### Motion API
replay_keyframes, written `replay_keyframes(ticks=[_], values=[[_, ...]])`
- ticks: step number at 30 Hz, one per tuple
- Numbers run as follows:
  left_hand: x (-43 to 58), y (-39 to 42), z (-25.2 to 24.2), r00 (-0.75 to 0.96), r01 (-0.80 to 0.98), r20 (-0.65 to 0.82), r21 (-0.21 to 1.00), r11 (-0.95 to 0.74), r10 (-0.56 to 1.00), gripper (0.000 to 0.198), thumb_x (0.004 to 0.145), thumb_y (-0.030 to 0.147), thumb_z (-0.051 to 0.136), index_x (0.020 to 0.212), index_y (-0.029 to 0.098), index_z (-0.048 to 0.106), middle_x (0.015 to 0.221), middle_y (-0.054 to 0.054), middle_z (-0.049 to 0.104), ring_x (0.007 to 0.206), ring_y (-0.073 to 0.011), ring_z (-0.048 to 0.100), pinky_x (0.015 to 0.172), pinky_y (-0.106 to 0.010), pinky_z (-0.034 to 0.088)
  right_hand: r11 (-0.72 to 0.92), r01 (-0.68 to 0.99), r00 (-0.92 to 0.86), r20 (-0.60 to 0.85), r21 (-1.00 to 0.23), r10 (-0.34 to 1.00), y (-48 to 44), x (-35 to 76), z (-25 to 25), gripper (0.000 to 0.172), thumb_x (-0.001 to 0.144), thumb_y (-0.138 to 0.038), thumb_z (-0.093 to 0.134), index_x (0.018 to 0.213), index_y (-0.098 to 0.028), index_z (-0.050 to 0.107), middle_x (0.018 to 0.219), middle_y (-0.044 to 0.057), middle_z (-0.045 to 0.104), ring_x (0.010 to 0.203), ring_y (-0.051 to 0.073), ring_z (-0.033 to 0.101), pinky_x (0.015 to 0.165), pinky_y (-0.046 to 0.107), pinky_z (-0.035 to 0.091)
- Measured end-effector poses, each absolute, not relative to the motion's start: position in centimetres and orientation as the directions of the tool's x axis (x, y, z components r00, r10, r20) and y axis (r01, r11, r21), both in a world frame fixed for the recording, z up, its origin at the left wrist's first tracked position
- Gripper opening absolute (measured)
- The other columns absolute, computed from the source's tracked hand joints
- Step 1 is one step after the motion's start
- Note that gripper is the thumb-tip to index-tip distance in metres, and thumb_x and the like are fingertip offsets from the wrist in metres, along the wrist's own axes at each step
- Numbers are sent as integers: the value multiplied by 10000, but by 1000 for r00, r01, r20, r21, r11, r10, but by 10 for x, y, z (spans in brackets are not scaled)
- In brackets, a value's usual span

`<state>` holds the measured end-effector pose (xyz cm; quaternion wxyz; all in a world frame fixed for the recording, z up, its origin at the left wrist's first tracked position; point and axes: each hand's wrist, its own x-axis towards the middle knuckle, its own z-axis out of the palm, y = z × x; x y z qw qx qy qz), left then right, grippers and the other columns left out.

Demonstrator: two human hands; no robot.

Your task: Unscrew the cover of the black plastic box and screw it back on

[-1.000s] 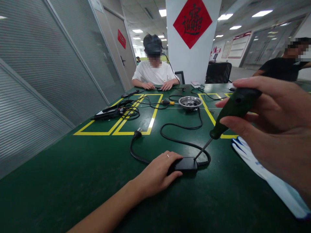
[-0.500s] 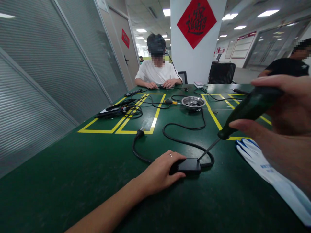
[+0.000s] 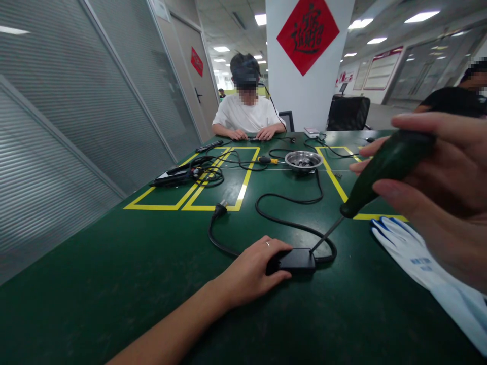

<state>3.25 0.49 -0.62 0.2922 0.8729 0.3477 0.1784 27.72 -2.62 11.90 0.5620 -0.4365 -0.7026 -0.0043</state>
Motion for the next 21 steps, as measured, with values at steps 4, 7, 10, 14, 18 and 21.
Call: replay_keyframes(ticks=[4,7,10,14,18,21], values=[[33,5,-6,698,499,114,630,-595,707,449,847,251,676,1258,243,494,1160,-50,589,1061,-227,526,949,-380,425,640,616,-36,796,-459,605,-25,279,119,594,695,-250,723,1256,-312,541,1168,7,641,1042,242,638,963,404,547],[33,5,-6,698,501,111,631,-593,708,438,853,259,668,1256,240,496,1160,-55,590,1055,-231,529,948,-390,428,675,605,-52,826,-422,562,-24,278,119,609,657,-245,755,1233,-292,563,1184,5,625,1050,230,628,964,379,548],[33,5,-6,698,500,115,628,-596,707,443,850,257,672,1256,239,497,1160,-56,592,1056,-233,529,951,-394,427,668,573,-93,772,-475,629,-24,277,119,648,722,-199,676,1334,-256,470,1193,24,632,1094,222,616,983,358,535],[32,5,-6,697,504,115,624,-597,708,445,848,254,673,1256,236,495,1152,-55,594,1054,-229,536,949,-392,432,644,636,-52,809,-426,586,-23,277,117,657,680,-226,735,1297,-251,512,1242,38,603,1134,229,593,1005,340,514],[32,4,-7,698,498,118,629,-597,707,442,854,258,667,1260,243,492,1166,-53,593,1085,-227,535,975,-400,418,653,609,-85,781,-450,618,-22,274,114,728,703,-183,693,1368,-284,413,1212,32,620,1046,211,641,947,347,551],[32,5,-7,695,500,122,626,-598,709,440,856,266,664,1261,241,494,1168,-59,592,1091,-239,531,982,-412,413,651,638,-71,810,-412,582,-22,271,113,707,672,-200,732,1323,-286,471,1345,18,517,1166,217,571,954,305,544]])
